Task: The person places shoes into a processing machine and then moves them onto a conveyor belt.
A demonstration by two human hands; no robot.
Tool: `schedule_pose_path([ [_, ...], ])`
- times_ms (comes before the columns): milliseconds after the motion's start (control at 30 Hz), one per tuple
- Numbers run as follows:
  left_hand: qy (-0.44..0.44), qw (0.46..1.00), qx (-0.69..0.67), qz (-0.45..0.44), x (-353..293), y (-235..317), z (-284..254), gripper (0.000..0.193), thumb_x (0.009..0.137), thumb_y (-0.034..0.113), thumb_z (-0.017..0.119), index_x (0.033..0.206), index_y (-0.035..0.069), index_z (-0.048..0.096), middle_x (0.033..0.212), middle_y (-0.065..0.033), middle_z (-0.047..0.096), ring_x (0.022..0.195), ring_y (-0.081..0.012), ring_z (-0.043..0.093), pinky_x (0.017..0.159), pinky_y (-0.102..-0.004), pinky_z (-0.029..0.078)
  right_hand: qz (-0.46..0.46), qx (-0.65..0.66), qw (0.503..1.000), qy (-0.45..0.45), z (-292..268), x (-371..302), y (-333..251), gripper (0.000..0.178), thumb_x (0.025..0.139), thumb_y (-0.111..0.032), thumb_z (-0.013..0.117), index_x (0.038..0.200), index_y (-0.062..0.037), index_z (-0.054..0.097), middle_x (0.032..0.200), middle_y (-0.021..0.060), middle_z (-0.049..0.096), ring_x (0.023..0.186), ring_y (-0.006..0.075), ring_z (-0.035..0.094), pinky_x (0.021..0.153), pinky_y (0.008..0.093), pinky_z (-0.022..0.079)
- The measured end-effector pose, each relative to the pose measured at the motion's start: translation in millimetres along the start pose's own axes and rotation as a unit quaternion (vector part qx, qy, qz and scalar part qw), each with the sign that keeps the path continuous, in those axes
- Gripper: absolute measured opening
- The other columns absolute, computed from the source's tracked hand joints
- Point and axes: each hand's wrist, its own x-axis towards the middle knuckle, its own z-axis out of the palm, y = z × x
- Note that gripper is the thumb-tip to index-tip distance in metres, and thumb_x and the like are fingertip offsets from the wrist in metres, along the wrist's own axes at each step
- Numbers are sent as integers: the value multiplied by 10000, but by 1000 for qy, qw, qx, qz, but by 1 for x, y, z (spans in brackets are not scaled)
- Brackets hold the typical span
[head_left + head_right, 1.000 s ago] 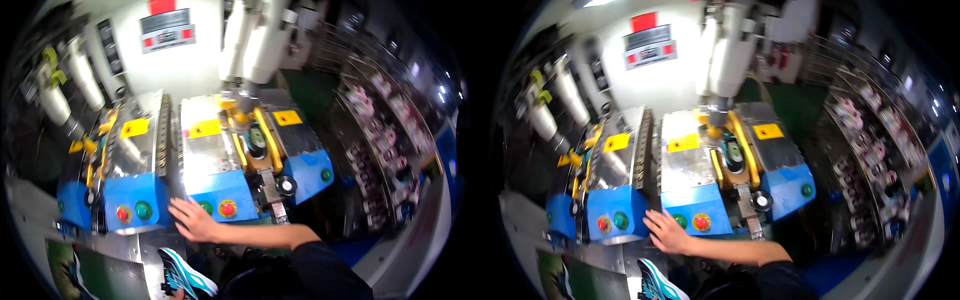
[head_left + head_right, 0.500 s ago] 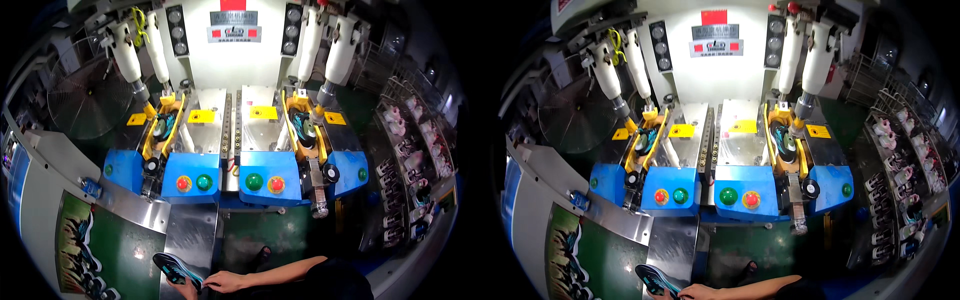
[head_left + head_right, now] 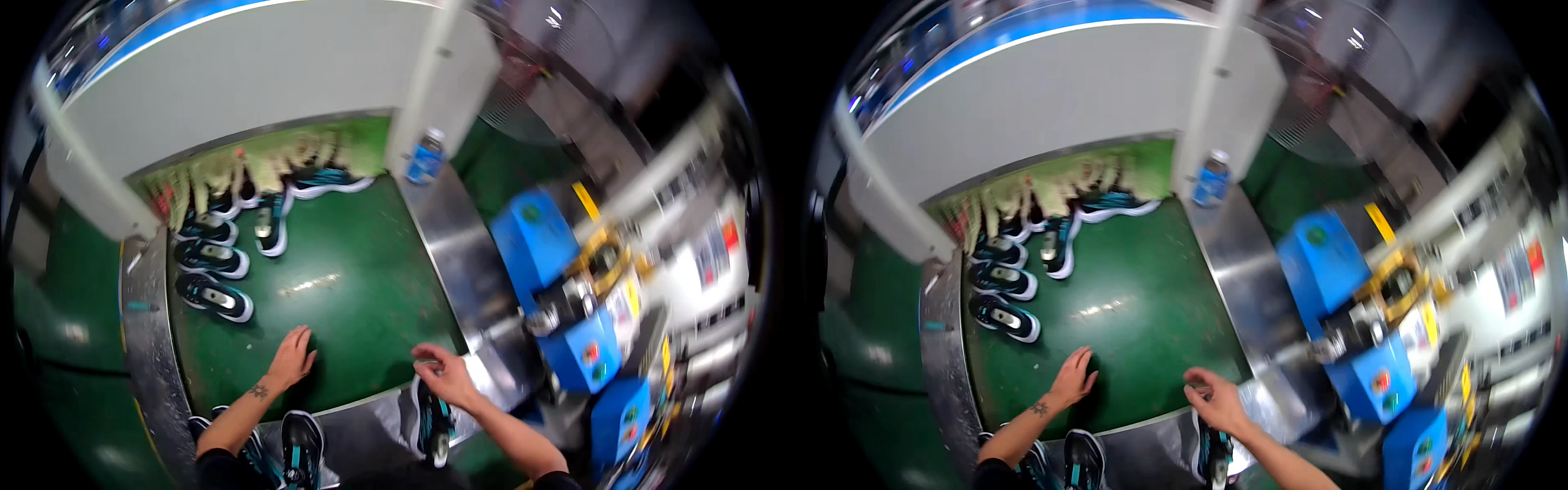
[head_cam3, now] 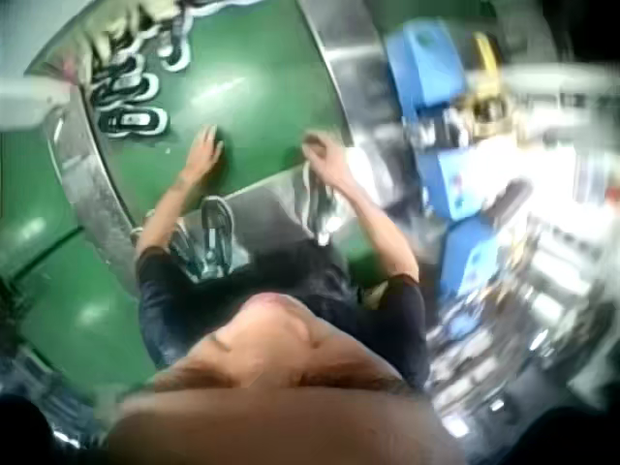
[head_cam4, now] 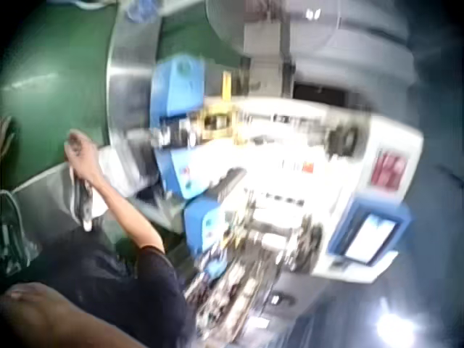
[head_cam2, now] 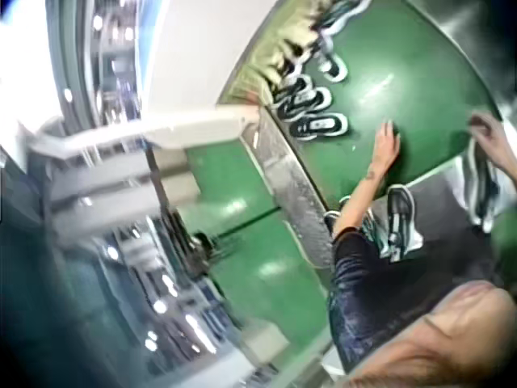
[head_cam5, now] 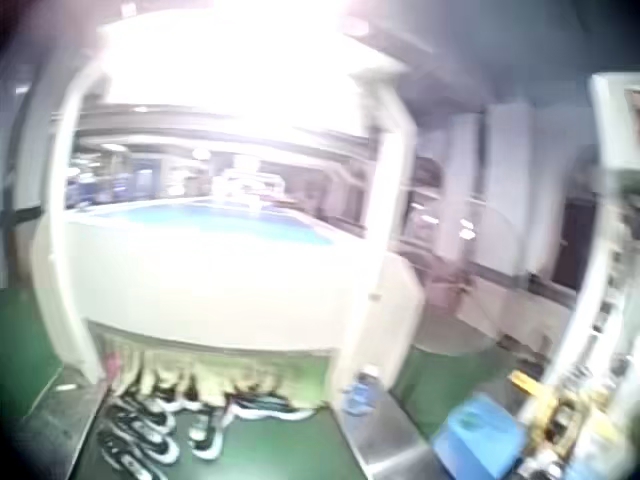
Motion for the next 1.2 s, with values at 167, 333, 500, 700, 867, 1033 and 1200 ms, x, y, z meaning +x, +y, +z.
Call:
schedule_pose_path([
  [167, 60, 995, 74, -14, -67, -102, -14, 575, 774, 226, 628, 1241, -39, 422, 1351, -217, 380, 1238, -392, 382, 1040, -481, 319, -458, -379, 781, -190, 66, 232, -135, 841, 715, -247, 713, 1373, 37, 273, 1387, 236, 349, 1283, 355, 360, 1074, 403, 312],
  [333, 58, 998, -12, -13, -56, -111, -15, 530, 734, 178, 629, 1201, -28, 483, 1305, -179, 466, 1188, -354, 465, 1006, -482, 365, -562, -625, 506, -192, 207, 397, -151, 757, 670, -77, 687, 1359, -160, 384, 1394, 132, 385, 1237, 288, 436, 1001, 418, 393],
  [500, 74, 997, -24, -12, -63, -109, -24, 477, 731, 141, 624, 1167, -13, 508, 1292, -161, 486, 1167, -340, 491, 991, -471, 390, -615, -548, 531, -200, 264, 415, -150, 353, 724, -106, 613, 1062, -161, 529, 1030, 93, 527, 850, 302, 595, 640, 404, 520],
  [700, 107, 994, -18, -12, -57, -109, -16, 460, 753, 180, 609, 1158, -11, 502, 1292, -171, 480, 1184, -351, 469, 1024, -470, 351, -473, -429, 744, -194, 150, 248, -97, 728, 557, -206, 780, 1211, -87, 483, 1036, 155, 499, 898, 335, 529, 716, 398, 490],
  [867, -6, 894, -338, -293, -41, -30, -28, 713, 855, 529, 506, 1320, 0, 399, 1352, -163, 433, 1250, -310, 412, 1082, -432, 268, -251, -267, 929, -53, 29, 24, -81, 598, 514, -165, 843, 1057, -41, 626, 873, 125, 602, 826, 283, 604, 748, 344, 497],
  [1033, -323, 604, -682, -254, -9, 105, -98, 859, 834, 657, 407, 1370, -11, 333, 1341, -172, 446, 1211, -294, 463, 1034, -444, 357, -471, -320, 800, -188, -21, -27, -160, 631, 605, -66, 729, 1190, -31, 495, 1094, 161, 546, 1024, 301, 567, 799, 364, 527],
  [1200, -110, 612, -772, -132, -49, 155, -120, 696, 667, 195, 651, 1265, -77, 423, 1122, -215, 590, 988, -343, 608, 925, -474, 469, -156, 294, 943, -2, -14, -138, -81, 792, 778, -127, 710, 1403, -38, 232, 1418, 140, 277, 1288, 283, 375, 1001, 388, 412],
])
